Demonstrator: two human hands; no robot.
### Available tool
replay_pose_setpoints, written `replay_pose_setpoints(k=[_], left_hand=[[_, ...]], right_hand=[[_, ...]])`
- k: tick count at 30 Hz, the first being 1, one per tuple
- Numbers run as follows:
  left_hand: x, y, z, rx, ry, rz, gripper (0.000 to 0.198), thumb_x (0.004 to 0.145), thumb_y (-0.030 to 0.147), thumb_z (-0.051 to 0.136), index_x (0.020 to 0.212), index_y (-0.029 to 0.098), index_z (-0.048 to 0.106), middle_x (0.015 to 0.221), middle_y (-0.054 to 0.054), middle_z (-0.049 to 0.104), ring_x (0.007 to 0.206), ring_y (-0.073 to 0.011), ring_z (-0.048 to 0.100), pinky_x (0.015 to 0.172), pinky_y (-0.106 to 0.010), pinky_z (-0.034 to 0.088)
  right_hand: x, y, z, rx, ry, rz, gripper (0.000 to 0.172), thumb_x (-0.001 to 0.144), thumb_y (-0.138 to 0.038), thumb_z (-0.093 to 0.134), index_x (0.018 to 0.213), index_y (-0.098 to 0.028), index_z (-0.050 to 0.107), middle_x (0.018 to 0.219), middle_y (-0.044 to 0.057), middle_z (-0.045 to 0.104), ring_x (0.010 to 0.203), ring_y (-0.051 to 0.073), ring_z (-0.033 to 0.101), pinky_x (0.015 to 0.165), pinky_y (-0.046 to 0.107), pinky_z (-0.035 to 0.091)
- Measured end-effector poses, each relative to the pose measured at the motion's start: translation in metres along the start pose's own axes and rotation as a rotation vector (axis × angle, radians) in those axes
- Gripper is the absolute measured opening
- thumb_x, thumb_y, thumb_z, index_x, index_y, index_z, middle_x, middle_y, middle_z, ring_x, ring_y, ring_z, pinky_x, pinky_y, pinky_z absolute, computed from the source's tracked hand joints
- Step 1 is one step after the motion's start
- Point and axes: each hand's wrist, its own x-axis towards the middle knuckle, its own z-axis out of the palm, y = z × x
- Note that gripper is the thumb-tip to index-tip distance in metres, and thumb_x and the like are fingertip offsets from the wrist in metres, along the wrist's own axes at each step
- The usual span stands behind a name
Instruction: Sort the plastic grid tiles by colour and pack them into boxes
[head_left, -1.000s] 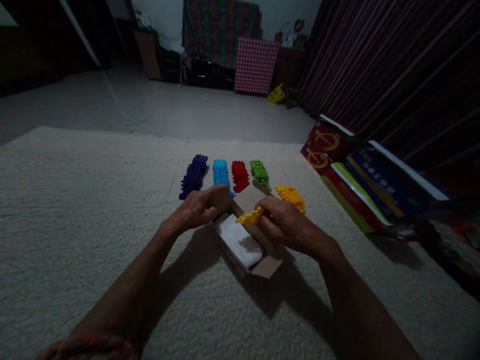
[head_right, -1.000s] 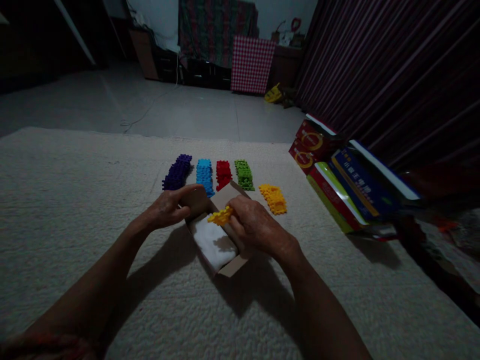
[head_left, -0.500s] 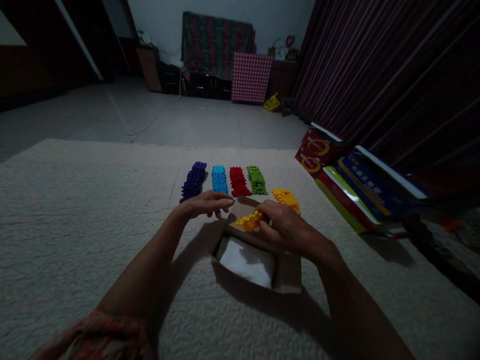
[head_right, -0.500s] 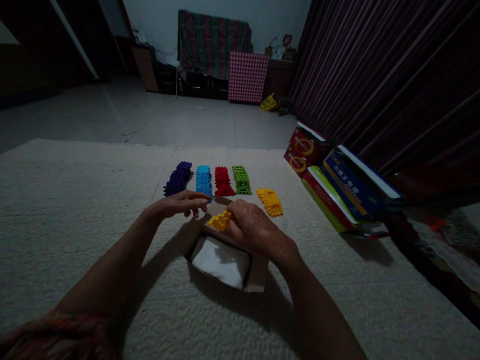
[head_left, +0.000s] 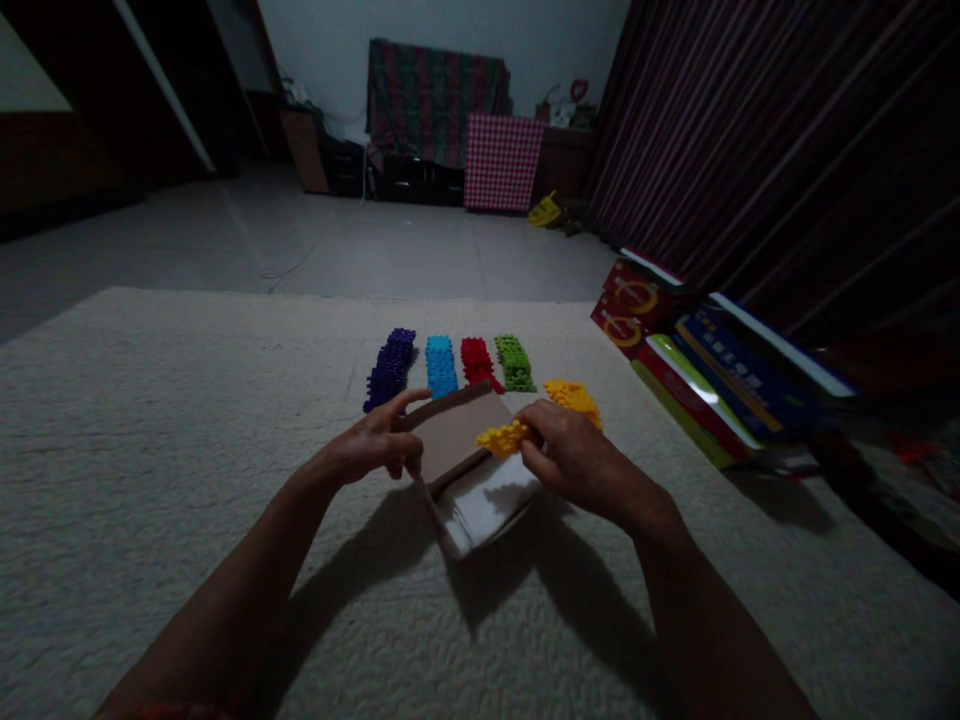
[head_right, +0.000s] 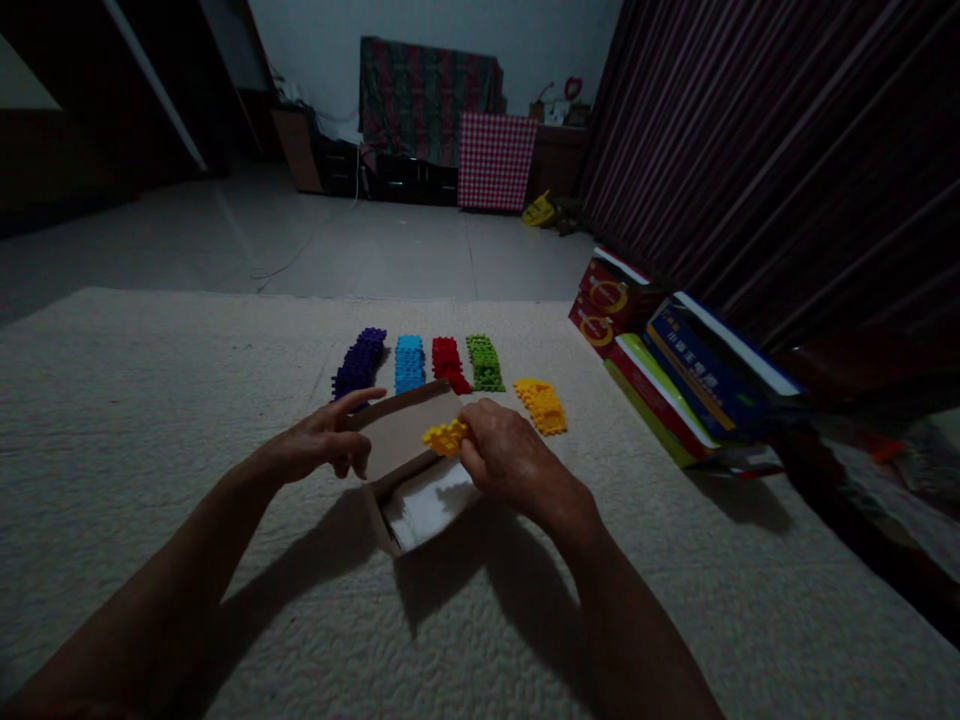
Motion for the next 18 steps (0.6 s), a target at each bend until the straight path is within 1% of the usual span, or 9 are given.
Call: replay_pose_setpoints(k=[2,3,4,7,10,12,14,16,18], left_hand=[[-0.016,0.004,-0.005,0.137,-0.191,-0.001,0.054,0.076,0.034,0.066,0.125,0.016,0.055,0.079,-0.005,0.072,0.064,-0.017,0.067,0.051,-0.023,0.045],[-0.021,0.007,-0.008,0.204,-0.242,0.002,0.046,0.078,0.04,0.065,0.117,0.016,0.06,0.083,-0.006,0.073,0.066,-0.0166,0.067,0.053,-0.023,0.045],[-0.024,0.01,-0.013,0.263,-0.263,0.008,0.041,0.08,0.044,0.064,0.111,0.017,0.063,0.084,-0.006,0.072,0.067,-0.0165,0.067,0.054,-0.022,0.045],[-0.014,0.02,-0.026,0.359,-0.226,0.097,0.042,0.084,0.052,0.061,0.104,0.016,0.07,0.08,-0.005,0.07,0.071,-0.0162,0.065,0.057,-0.022,0.044],[0.013,0.028,-0.029,0.325,-0.192,0.146,0.043,0.085,0.053,0.059,0.1,0.015,0.073,0.084,-0.006,0.071,0.075,-0.0173,0.064,0.061,-0.024,0.046],[0.031,0.031,-0.023,0.249,-0.231,0.117,0.044,0.082,0.05,0.064,0.108,0.016,0.073,0.092,-0.008,0.072,0.078,-0.0185,0.065,0.064,-0.026,0.049],[0.043,0.032,-0.015,0.147,-0.245,0.092,0.057,0.076,0.043,0.07,0.128,0.02,0.064,0.097,-0.009,0.072,0.074,-0.0179,0.064,0.061,-0.026,0.049],[0.046,0.029,-0.009,0.074,-0.261,0.084,0.075,0.073,0.035,0.071,0.144,0.024,0.051,0.102,-0.01,0.071,0.072,-0.0169,0.063,0.06,-0.026,0.049],[0.04,0.024,-0.008,0.042,-0.273,0.077,0.084,0.072,0.031,0.07,0.151,0.026,0.041,0.106,-0.01,0.07,0.071,-0.0157,0.063,0.06,-0.025,0.05]], right_hand=[[-0.003,0.004,0.003,0.002,-0.025,0.028,0.013,0.086,-0.009,0.05,0.079,-0.019,0.049,0.081,0.003,0.056,0.071,0.015,0.05,0.067,0.029,0.036],[-0.004,0.006,0.005,0.006,-0.04,0.041,0.012,0.086,-0.009,0.05,0.08,-0.019,0.05,0.081,0.003,0.057,0.072,0.015,0.051,0.067,0.029,0.037],[-0.006,0.008,0.007,0.012,-0.057,0.051,0.011,0.087,-0.009,0.05,0.082,-0.019,0.051,0.082,0.004,0.058,0.073,0.016,0.052,0.067,0.029,0.037],[-0.009,0.01,0.01,0.019,-0.092,0.062,0.01,0.087,-0.009,0.05,0.087,-0.018,0.054,0.086,0.005,0.061,0.077,0.017,0.056,0.069,0.029,0.04],[-0.01,0.01,0.013,0.03,-0.09,0.059,0.014,0.086,-0.008,0.051,0.093,-0.019,0.056,0.095,0.007,0.064,0.085,0.019,0.059,0.074,0.031,0.043],[-0.011,0.011,0.016,0.04,-0.084,0.056,0.017,0.086,-0.007,0.052,0.096,-0.02,0.056,0.098,0.008,0.065,0.088,0.021,0.061,0.075,0.032,0.044],[-0.012,0.014,0.02,0.03,-0.073,0.056,0.015,0.086,-0.007,0.053,0.092,-0.021,0.056,0.094,0.008,0.065,0.084,0.021,0.06,0.073,0.032,0.045],[-0.01,0.018,0.025,0.014,-0.054,0.053,0.014,0.086,-0.008,0.053,0.085,-0.022,0.054,0.089,0.008,0.064,0.079,0.022,0.059,0.07,0.033,0.045],[-0.006,0.022,0.03,0.021,-0.033,0.039,0.015,0.087,-0.007,0.053,0.084,-0.022,0.054,0.088,0.008,0.064,0.079,0.022,0.059,0.07,0.033,0.045]])
